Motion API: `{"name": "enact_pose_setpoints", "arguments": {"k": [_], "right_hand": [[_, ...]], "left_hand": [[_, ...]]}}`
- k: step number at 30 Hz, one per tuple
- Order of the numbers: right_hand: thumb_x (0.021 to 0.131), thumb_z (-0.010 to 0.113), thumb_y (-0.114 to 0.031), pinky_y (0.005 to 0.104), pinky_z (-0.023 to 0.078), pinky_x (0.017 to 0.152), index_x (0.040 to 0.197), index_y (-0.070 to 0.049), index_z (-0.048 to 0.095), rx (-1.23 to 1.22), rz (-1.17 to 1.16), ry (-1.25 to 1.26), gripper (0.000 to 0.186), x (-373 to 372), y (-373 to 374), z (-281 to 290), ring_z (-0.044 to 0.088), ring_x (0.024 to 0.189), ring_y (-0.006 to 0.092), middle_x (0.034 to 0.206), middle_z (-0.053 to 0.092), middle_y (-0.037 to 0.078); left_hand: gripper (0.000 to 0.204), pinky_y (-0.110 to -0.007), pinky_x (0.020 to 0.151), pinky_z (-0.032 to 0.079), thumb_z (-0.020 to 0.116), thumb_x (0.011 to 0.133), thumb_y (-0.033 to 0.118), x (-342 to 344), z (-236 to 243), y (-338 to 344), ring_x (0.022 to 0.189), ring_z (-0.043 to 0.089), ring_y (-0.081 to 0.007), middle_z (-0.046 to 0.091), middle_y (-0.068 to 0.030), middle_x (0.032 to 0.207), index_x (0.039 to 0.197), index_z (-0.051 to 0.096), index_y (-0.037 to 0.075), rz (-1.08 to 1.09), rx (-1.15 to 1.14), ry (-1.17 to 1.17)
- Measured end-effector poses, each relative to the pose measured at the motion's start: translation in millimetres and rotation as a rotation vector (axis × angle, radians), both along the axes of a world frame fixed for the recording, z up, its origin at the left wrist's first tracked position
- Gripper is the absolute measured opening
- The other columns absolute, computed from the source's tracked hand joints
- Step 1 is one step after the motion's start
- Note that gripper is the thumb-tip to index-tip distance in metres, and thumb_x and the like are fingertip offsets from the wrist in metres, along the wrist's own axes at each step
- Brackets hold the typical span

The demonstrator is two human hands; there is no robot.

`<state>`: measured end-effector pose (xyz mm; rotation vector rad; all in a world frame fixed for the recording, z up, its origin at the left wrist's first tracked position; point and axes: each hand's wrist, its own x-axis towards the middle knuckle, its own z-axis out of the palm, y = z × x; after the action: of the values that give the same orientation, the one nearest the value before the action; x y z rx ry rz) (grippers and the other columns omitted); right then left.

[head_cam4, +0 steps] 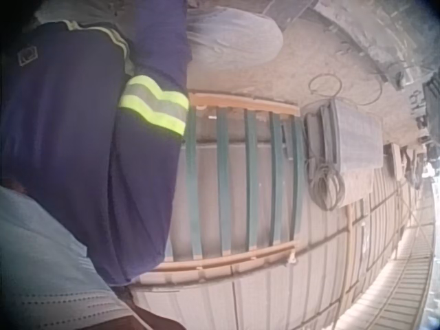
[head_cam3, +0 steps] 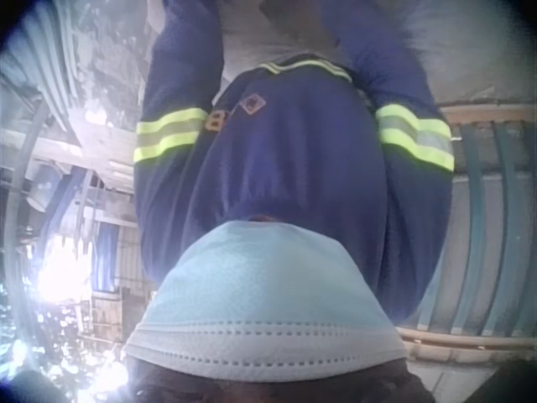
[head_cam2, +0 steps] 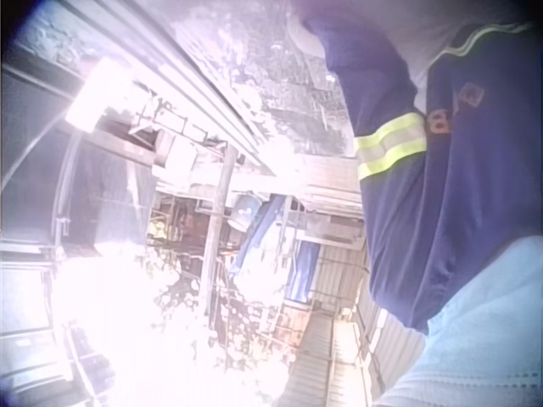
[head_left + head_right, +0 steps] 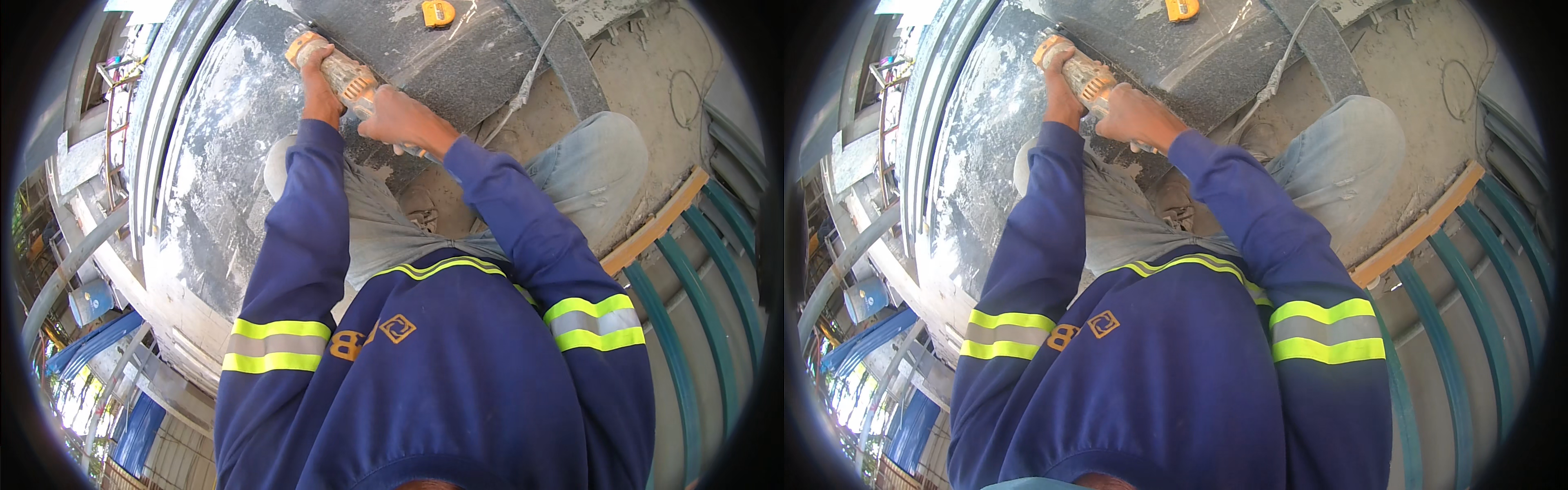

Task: The person uses an angle grinder to smooth the surface of a large stone slab. The person holds the tool with both hands and moves it across the slab, generating dust as the surface is ground down.

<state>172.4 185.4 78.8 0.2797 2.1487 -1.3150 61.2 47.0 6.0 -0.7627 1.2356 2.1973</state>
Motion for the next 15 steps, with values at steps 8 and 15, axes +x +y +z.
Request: {"name": "enact_pose_setpoints", "arguments": {"k": [8,15], "right_hand": [[0.076,0.068,-0.019,0.0385,0.055,0.051,0.098,0.018,0.058,0.058,-0.016,-0.007,0.045,3.4,-0.6,1.1,0.069,0.055,0.0288,0.077,0.068,0.026],[0.075,0.067,-0.018,0.0397,0.055,0.05,0.093,0.018,0.059,0.047,-0.017,0.009,0.04,10.5,-1.6,-8.0,0.068,0.053,0.0289,0.075,0.067,0.026]], "left_hand": [[0.039,-0.053,0.068,0.06,0.067,0.083,0.023,6.0,7.6,5.3,0.07,0.067,-0.035,0.062,-0.0189,0.084,0.11,0.052,0.0,0.014,-0.025,-0.006],[0.039,-0.053,0.067,0.06,0.067,0.083,0.024,12.7,5.2,5.0,0.07,0.067,-0.0357,0.063,-0.0192,0.084,0.11,0.052,0.0,0.02,-0.017,-0.015]]}}
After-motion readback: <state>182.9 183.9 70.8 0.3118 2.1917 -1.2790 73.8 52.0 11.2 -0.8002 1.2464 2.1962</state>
